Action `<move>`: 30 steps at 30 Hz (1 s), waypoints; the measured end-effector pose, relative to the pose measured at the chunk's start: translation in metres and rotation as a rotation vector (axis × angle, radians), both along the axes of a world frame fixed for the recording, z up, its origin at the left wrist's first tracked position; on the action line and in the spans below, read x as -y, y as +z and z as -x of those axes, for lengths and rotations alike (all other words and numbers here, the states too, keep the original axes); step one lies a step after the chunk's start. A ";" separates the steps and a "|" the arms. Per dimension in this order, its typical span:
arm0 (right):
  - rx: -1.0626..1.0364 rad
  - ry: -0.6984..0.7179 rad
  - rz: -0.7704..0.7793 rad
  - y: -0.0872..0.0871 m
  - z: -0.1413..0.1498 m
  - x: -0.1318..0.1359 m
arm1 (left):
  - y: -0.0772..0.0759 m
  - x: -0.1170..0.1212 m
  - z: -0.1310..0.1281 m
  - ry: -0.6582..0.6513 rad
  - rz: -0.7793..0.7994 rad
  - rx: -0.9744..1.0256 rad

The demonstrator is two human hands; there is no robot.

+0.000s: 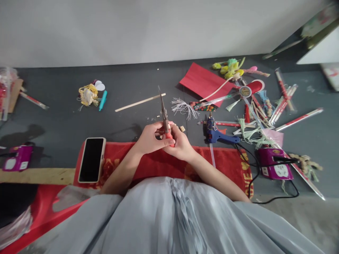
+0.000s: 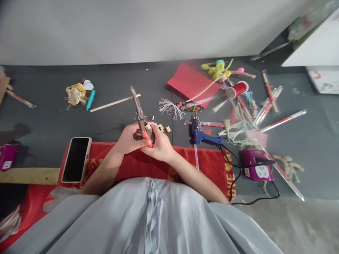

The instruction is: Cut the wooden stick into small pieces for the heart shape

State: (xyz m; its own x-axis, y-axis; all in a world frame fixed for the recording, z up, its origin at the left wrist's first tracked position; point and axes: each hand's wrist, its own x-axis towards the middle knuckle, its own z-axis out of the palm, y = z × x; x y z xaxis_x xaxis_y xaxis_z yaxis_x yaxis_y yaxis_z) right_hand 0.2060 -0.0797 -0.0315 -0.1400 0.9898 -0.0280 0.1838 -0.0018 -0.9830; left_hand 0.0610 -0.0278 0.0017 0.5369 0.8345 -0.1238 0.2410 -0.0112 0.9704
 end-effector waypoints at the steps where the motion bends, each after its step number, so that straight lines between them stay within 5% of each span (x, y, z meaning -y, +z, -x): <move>1: -0.006 -0.003 -0.009 0.000 0.000 0.000 | 0.000 0.001 -0.001 0.006 0.012 0.011; 22: 0.002 -0.030 -0.049 0.003 -0.002 -0.003 | -0.011 0.008 -0.006 0.111 0.080 0.088; 27: 0.122 -0.058 0.012 0.010 -0.009 -0.006 | -0.013 0.003 -0.003 0.065 -0.045 -0.016; 30: 0.307 -0.136 0.077 0.016 -0.018 -0.011 | -0.015 0.000 0.003 0.204 -0.205 -0.019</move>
State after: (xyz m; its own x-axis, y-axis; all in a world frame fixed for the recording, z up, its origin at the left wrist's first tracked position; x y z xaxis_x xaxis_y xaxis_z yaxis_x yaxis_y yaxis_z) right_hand 0.2237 -0.0691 -0.0151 0.0193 0.9921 -0.1238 0.4644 -0.1185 -0.8777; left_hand 0.0583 -0.0282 -0.0132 0.3543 0.9338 0.0506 0.2765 -0.1563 0.9482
